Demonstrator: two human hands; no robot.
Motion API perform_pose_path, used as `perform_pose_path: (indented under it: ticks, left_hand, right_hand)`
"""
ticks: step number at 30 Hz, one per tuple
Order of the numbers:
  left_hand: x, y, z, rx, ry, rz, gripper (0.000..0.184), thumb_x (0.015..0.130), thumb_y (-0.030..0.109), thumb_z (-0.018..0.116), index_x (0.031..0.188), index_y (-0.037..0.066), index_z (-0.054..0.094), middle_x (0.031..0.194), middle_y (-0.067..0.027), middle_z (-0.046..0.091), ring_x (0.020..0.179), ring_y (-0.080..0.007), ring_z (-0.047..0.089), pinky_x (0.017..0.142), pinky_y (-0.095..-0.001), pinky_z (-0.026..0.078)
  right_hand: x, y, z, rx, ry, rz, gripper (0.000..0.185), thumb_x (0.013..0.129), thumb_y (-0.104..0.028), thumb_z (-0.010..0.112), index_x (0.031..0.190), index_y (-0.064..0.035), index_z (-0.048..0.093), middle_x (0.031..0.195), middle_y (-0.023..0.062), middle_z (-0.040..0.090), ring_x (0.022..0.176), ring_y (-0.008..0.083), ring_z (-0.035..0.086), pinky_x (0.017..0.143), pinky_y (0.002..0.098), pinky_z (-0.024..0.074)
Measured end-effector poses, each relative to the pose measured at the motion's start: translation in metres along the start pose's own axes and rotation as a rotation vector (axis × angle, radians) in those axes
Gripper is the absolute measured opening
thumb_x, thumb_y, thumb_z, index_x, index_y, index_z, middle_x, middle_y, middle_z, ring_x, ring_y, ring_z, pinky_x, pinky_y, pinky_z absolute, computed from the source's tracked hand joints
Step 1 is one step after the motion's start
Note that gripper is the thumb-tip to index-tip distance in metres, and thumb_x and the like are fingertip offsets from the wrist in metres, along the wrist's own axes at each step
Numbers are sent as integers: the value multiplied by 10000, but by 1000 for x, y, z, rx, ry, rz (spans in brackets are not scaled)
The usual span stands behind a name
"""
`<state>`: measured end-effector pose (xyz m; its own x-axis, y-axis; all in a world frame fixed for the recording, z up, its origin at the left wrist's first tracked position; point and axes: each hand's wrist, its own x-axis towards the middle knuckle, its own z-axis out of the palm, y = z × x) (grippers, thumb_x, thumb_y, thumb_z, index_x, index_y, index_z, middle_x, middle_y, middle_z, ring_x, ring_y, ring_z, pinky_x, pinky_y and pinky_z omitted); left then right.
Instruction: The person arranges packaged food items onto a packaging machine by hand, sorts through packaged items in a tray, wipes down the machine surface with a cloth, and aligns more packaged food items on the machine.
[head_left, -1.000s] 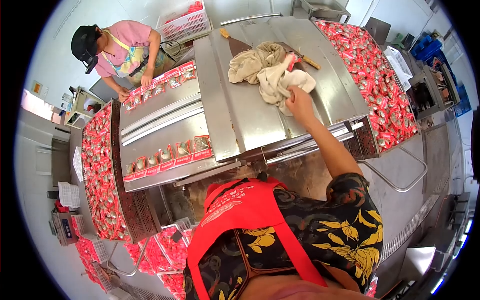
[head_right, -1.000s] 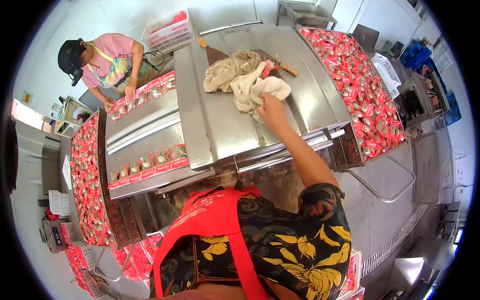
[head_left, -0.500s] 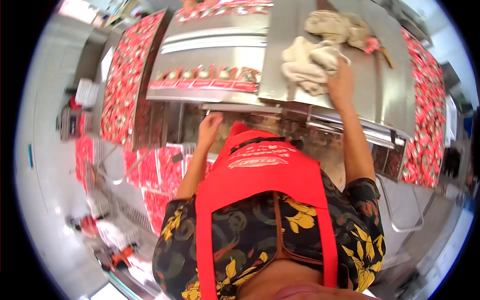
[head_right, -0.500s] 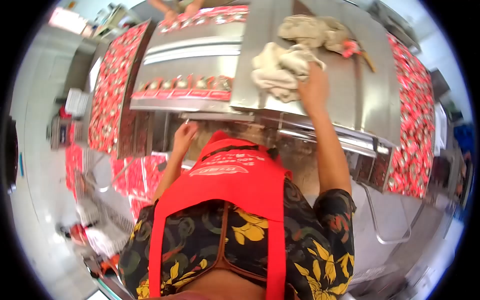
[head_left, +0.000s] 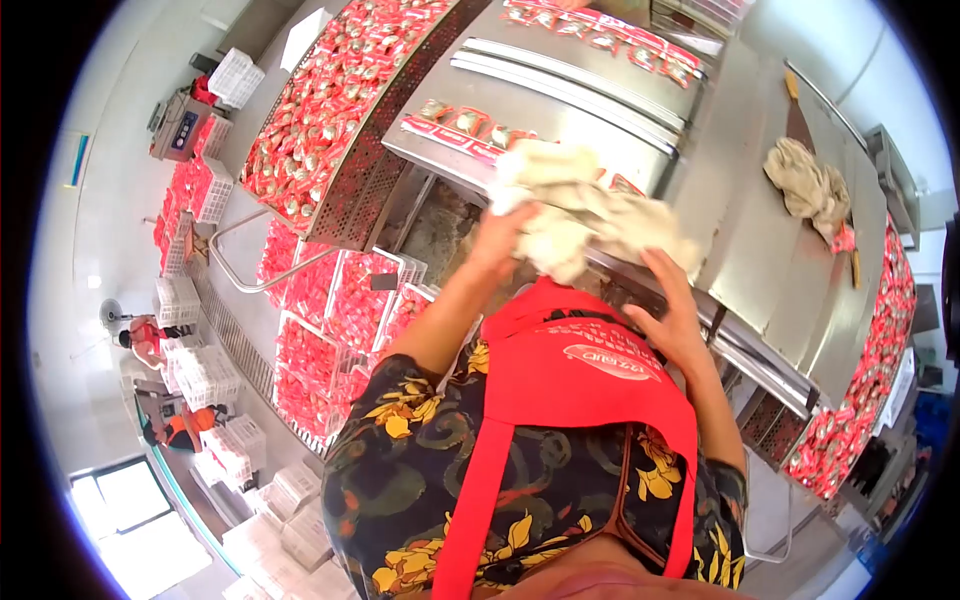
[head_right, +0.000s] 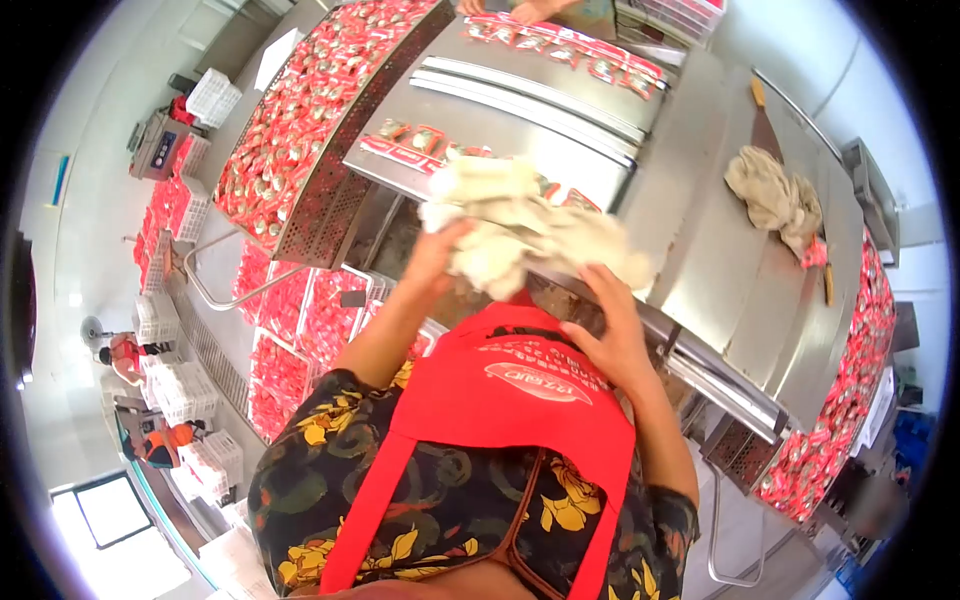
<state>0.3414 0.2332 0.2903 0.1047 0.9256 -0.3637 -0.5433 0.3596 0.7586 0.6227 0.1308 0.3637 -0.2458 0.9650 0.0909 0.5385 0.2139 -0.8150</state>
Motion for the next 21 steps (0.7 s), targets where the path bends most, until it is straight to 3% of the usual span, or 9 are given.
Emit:
perform_pose_path:
  ticks: [3,6,8,10,12,14,18,19,21]
  left_hand:
    - [21,71,-95,205,396,297,386,810,72,755,1171,42,621,1048,-41,669,930,-161,642,830,-334,535]
    - [42,129,-180,571,676,643,338,827,67,739,1143,6,634,1047,-57,678,914,-169,636,824,-331,514]
    - [69,153,-214,812,778,704,446,785,160,782,1153,-36,623,1050,-120,699,925,-248,661,855,-358,508]
    - [108,157,-243,1281,856,375,687,739,303,833,1269,-32,553,1173,-191,666,1060,-327,648,905,-405,497]
    - [149,148,-255,1734,492,259,946,685,453,850,1397,-11,434,1448,-274,434,1345,-424,417,1074,-508,378]
    - [196,111,-286,1614,301,307,1129,675,562,818,1485,-19,287,1556,-291,226,1444,-474,196,1141,-538,278]
    - [230,74,-284,1633,598,296,914,814,561,695,1461,9,360,1565,-237,254,1441,-486,200,1122,-555,302]
    - [222,69,-274,1698,640,334,690,858,436,674,1361,9,474,1528,-204,339,1380,-479,307,1087,-548,346]
    - [217,49,-279,1746,544,443,615,853,389,672,1304,4,509,1490,-196,389,1322,-466,365,1063,-544,369]
  right_hand:
    - [-13,21,3,215,86,293,498,820,-82,739,1298,-75,601,1359,113,552,1193,217,560,951,331,471]
    - [-17,31,13,308,109,434,402,853,-5,687,1247,-45,617,1275,59,578,1039,151,586,873,291,491]
    - [-15,33,24,358,115,487,390,859,-2,682,1242,-36,617,1242,49,590,1021,139,589,865,277,490]
    - [-9,32,33,406,129,546,377,865,0,677,1237,-27,617,1209,40,603,1004,128,593,857,264,488]
    - [-3,28,41,384,60,577,375,868,-3,680,1238,-21,615,1153,35,628,962,116,604,847,260,489]
    - [-3,31,50,357,52,601,368,867,-4,685,1229,-20,622,1143,43,645,925,111,614,842,263,488]
    - [-8,21,54,243,13,664,362,867,-8,693,1224,-33,634,1117,52,660,880,107,618,808,263,487]
    - [-13,23,57,254,25,666,362,869,-12,694,1226,-35,634,1103,49,662,874,105,616,802,263,485]
    - [-22,28,61,268,45,677,355,873,-19,697,1221,-37,634,1075,39,663,866,98,609,795,262,481]
